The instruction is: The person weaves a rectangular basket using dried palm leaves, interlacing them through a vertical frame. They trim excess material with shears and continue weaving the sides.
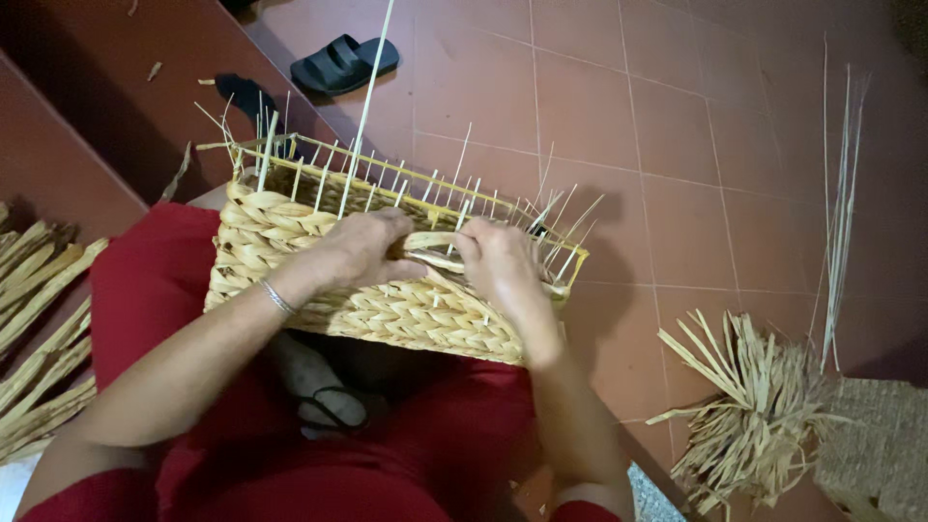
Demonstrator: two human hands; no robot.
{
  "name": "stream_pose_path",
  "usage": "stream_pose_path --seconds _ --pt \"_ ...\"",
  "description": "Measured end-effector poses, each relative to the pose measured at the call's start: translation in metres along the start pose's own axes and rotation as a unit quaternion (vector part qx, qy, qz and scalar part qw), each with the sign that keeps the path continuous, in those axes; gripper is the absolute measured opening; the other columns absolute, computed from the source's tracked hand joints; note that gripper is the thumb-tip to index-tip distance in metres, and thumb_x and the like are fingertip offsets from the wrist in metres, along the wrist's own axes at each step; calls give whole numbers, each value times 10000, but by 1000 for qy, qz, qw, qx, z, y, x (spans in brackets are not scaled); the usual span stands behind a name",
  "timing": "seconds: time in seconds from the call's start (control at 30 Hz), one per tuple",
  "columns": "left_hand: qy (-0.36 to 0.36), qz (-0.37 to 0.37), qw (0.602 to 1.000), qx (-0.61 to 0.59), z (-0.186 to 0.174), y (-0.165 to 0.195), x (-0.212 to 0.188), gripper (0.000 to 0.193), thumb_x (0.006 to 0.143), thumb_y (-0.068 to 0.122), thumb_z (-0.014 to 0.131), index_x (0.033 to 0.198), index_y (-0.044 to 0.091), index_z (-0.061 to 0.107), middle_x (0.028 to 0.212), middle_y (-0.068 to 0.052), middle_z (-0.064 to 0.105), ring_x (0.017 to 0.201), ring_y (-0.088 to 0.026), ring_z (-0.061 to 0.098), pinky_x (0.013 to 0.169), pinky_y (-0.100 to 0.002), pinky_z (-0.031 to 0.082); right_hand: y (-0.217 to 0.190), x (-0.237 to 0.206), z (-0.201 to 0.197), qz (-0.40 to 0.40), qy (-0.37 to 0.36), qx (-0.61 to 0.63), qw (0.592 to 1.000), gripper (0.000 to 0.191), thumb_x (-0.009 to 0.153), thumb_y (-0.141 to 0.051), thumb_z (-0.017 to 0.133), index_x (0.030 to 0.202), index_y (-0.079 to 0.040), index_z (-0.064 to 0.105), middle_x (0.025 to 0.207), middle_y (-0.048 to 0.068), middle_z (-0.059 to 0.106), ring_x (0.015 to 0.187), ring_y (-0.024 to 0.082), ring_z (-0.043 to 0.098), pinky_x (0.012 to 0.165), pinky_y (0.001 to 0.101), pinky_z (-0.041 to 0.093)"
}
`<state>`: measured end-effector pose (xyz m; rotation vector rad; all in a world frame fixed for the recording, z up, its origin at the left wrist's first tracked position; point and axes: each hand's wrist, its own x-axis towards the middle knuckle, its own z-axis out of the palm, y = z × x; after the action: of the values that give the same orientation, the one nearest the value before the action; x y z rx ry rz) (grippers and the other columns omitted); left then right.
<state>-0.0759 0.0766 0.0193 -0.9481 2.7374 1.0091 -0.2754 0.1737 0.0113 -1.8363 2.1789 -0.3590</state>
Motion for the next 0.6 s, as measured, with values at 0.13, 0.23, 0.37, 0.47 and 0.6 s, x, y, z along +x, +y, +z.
stream_pose_path --seconds 0.13,0.23,0.37,0.47,0.6 --pt "131 63 988 56 21 -1 -2 414 995 410 558 1022 5 640 966 -158 640 889 -323 666 791 -440 567 34 13 9 65 -146 284 946 154 936 -203 698 901 -66 758 687 70 739 553 93 651 506 286 492" --pt "173 70 982 21 31 -4 0 316 1078 290 458 1094 19 619 986 -139 637 861 -306 685 778 -406 589 49 16 21 78 -163 306 935 170 925 -241 685 912 -89 762 726 53 750 584 99 696 541 267 539" --pt "243 141 959 -37 33 -8 -3 158 1025 155 565 1076 9 595 1098 -132 622 817 -283 694 705 -367 621 49 10 35 -119 41 151 980 219 920 -310 748 898 -92 760 783 46 767 652 110 696 591 295 539" --pt "258 189 948 12 33 -9 -11 193 887 119 704 1017 34 590 1128 -117 621 817 -287 702 671 -386 620 40 10 53 -159 113 90 977 295 900 -359 779 823 -79 730 683 60 708 524 136 584 470 350 456" --pt "303 263 914 63 35 -8 -12 287 852 86 742 1020 37 514 1155 -107 626 913 -275 724 715 -352 629 35 18 74 -127 183 26 975 391 903 -382 803 717 -77 644 592 42 621 451 131 495 398 357 402"
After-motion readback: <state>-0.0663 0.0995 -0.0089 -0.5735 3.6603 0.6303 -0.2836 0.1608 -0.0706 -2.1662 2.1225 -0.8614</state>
